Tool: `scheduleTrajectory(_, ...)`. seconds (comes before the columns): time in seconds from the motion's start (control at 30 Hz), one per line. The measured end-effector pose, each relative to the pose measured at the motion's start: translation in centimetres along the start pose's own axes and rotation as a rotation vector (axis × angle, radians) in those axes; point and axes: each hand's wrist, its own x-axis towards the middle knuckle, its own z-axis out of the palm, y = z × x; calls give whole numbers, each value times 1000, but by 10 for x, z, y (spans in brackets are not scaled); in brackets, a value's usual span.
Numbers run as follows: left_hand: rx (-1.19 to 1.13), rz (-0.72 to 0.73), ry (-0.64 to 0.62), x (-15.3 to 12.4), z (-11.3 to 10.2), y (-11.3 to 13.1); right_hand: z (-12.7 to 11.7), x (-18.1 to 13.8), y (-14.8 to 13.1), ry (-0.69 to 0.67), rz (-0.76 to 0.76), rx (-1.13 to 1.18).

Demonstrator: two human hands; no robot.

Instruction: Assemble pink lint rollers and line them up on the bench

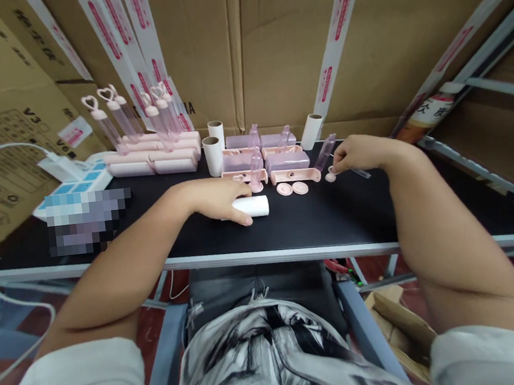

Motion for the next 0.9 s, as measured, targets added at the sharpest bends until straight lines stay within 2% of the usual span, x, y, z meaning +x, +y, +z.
scheduleTrajectory(0.1,-20,18,11,-1,-1,0,-5,-7,0,93,-13,-1)
scheduleTrajectory(0.2,-32,34,23,-1,-1,0,-6,-26,-22,252,-123,75)
scheduleTrajectory(0.3,-23,43,30,0,0,1,6,-43,-59,132,-387,88)
scheduleTrajectory(0.33,-19,47,33,0,0,1,12,-47,-71,95,-426,45)
scheduleTrajectory(0.47,-4,47,36,0,2,2,31,-52,-100,83,-386,-160)
scheduleTrajectory(0.63,-8,49,45,1,4,-1,36,-51,-104,69,-311,-222)
scheduleTrajectory(0.9,-11,49,41,0,3,1,34,-48,-97,-54,-371,-136)
